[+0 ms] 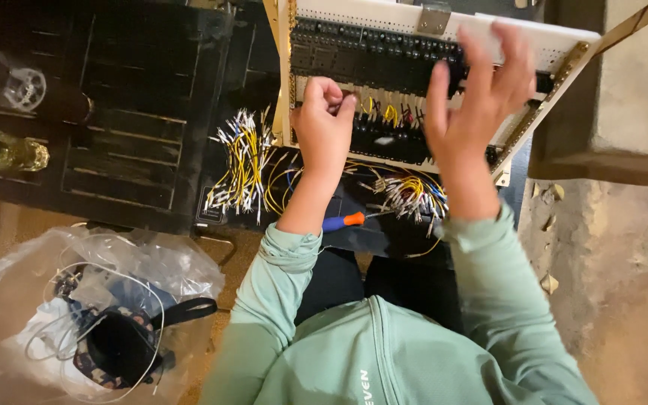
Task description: Connecting multiple colored wires to a terminal block on a board using a screwdriver.
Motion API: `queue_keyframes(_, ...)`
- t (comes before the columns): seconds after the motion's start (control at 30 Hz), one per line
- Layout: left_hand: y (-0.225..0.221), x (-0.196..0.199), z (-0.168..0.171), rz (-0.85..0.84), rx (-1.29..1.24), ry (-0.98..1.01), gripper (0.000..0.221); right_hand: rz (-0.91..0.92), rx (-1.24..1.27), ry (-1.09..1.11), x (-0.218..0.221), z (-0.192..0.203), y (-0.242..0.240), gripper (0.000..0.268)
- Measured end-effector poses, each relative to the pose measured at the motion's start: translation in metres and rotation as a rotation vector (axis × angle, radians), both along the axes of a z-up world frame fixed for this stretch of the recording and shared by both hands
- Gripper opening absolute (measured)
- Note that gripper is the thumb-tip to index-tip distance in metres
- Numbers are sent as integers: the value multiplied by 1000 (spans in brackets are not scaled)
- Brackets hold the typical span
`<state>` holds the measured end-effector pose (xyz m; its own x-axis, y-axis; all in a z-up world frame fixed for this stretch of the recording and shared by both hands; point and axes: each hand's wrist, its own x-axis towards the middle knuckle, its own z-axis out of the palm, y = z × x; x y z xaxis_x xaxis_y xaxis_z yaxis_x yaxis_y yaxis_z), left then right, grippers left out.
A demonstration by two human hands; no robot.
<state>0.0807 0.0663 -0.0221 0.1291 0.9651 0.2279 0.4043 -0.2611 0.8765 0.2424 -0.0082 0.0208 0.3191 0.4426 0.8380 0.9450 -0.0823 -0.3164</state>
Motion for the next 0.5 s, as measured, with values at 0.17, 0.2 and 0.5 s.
queue_keyframes(0.17, 5, 9, -9, 122, 84, -1, 26, 251, -124, -129, -41, -25, -38, 31)
queue_keyframes(0.2, 5, 8, -8, 130, 97, 16, 26, 318, -198, -144, -54, -23, -46, 35)
queue_keyframes(0.5, -6, -3, 14, 52, 224, 147, 21, 287, -186, -205, -44, -67, -26, 5)
